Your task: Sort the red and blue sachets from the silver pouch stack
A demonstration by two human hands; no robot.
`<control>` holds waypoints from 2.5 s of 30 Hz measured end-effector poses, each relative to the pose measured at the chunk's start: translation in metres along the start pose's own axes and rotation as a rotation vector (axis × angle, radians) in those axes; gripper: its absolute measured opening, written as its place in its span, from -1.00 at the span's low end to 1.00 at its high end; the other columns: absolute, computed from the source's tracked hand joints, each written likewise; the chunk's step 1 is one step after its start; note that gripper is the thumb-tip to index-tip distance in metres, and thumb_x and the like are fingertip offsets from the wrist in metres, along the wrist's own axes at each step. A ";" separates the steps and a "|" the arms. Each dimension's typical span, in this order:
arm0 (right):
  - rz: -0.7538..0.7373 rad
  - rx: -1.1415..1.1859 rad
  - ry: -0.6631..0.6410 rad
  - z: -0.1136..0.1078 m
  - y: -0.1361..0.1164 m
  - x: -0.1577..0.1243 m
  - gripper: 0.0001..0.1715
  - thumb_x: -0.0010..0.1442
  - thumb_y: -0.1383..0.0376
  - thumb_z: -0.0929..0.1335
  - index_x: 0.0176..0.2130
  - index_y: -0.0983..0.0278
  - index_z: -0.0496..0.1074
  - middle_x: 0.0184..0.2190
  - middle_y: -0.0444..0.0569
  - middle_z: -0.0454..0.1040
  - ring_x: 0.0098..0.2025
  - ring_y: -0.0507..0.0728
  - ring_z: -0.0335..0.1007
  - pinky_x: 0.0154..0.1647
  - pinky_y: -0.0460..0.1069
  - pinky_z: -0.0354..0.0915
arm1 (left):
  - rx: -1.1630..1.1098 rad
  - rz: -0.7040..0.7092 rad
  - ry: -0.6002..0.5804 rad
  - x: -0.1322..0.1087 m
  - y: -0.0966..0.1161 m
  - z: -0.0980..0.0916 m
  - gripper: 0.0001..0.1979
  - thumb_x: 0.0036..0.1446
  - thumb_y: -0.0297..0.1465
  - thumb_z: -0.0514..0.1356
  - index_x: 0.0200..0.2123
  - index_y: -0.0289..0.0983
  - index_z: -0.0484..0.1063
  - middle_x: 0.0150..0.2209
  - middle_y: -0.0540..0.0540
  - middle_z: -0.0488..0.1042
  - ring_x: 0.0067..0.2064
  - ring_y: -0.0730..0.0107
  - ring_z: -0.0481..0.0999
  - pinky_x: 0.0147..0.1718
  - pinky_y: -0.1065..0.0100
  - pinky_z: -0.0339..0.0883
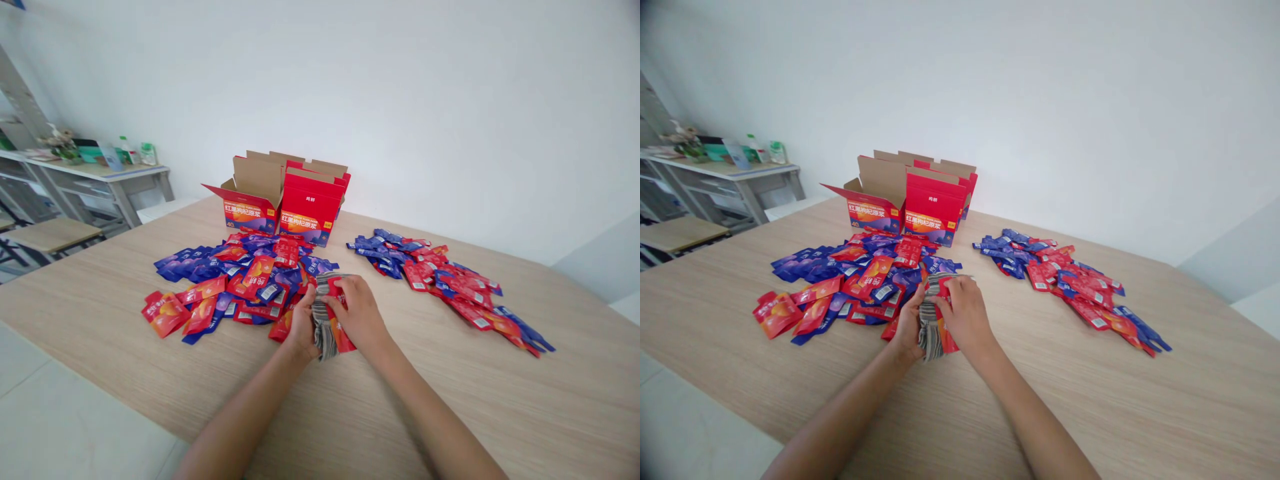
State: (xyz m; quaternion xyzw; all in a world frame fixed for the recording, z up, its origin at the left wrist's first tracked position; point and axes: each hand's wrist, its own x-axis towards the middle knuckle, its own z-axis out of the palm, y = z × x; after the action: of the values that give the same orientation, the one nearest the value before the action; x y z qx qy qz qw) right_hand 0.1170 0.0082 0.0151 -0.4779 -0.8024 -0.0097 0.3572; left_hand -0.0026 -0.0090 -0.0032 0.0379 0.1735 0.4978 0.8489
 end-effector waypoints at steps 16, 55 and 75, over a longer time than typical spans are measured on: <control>0.027 -0.080 0.098 -0.015 0.029 0.009 -0.75 0.35 0.16 0.30 -0.19 0.27 0.47 -0.15 0.12 0.39 -0.10 0.26 0.35 -0.04 0.16 0.30 | 0.087 -0.172 -0.073 0.000 -0.036 0.000 -0.51 0.22 -0.06 0.13 -0.07 -0.35 0.55 -0.23 -0.25 0.65 -0.14 0.00 0.64 -0.06 0.11 0.42; -0.171 -0.183 -0.143 0.004 0.005 0.001 -0.73 0.32 0.34 0.33 -0.03 0.24 0.55 -0.18 0.09 0.52 -0.15 0.24 0.39 -0.20 0.11 0.28 | -0.030 -0.007 -0.049 0.005 0.010 -0.005 -0.50 0.29 -0.06 0.02 -0.09 -0.36 0.51 -0.30 -0.23 0.62 -0.23 0.09 0.63 -0.13 0.10 0.47; -0.274 0.073 -0.095 0.000 -0.002 -0.001 -0.64 0.31 0.49 0.23 -0.16 0.26 0.58 -0.07 0.08 0.53 -0.07 0.18 0.47 -0.03 0.08 0.40 | -0.096 0.034 -0.068 -0.002 0.016 0.005 -0.54 0.34 -0.11 -0.05 -0.26 -0.31 0.49 -0.44 -0.13 0.56 -0.34 0.23 0.61 -0.21 0.21 0.49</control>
State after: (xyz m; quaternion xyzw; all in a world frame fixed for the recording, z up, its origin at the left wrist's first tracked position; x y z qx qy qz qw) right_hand 0.1159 0.0067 0.0147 -0.3507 -0.8758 -0.0065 0.3316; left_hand -0.0156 -0.0020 0.0058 0.0170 0.1199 0.5184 0.8465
